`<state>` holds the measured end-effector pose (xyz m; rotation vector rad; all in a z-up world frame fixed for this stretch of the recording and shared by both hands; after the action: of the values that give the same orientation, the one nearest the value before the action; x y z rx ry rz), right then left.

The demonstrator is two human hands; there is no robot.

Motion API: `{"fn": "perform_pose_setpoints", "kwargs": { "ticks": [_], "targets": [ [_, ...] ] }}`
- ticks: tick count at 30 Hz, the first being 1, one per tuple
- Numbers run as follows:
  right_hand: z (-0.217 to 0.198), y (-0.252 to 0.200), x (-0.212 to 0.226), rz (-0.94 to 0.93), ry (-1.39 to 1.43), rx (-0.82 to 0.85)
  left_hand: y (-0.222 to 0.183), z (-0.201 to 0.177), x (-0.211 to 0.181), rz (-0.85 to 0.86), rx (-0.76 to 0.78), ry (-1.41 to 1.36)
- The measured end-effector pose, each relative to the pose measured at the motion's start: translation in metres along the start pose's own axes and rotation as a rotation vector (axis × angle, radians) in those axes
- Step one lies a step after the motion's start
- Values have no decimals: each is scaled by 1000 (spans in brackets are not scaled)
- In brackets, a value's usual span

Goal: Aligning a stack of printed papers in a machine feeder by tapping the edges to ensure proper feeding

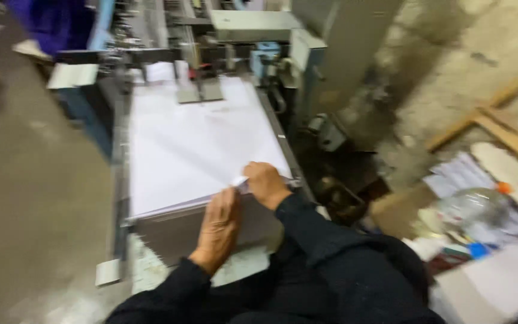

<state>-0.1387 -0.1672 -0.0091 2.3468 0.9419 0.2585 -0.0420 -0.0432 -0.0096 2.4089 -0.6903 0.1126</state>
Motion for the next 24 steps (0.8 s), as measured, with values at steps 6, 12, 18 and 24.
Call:
{"fn": "perform_pose_setpoints", "kwargs": {
  "ticks": [6,12,18,24],
  "targets": [
    [-15,15,-2,211,237,5,-10,-8,4,42,-65,-311],
    [-44,16,20,268,173,38,11,-35,4,-11,-105,112],
    [-89,-4,69,78,79,-107,-18,55,21,-15,353,-19],
    [-120,-33,140,19,113,4,-22,-8,-8,239,-237,657]
  ]
}}
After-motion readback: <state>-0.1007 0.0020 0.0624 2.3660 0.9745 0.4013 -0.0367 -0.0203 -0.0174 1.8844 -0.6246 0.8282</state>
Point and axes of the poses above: each hand's wrist, its own y-axis towards the middle knuckle, its own z-axis out of the palm, x = y × z, the point moved 8 cm from there along y, towards the middle knuckle, and after that the axes turned 1 degree about y, right-handed, at the moved point
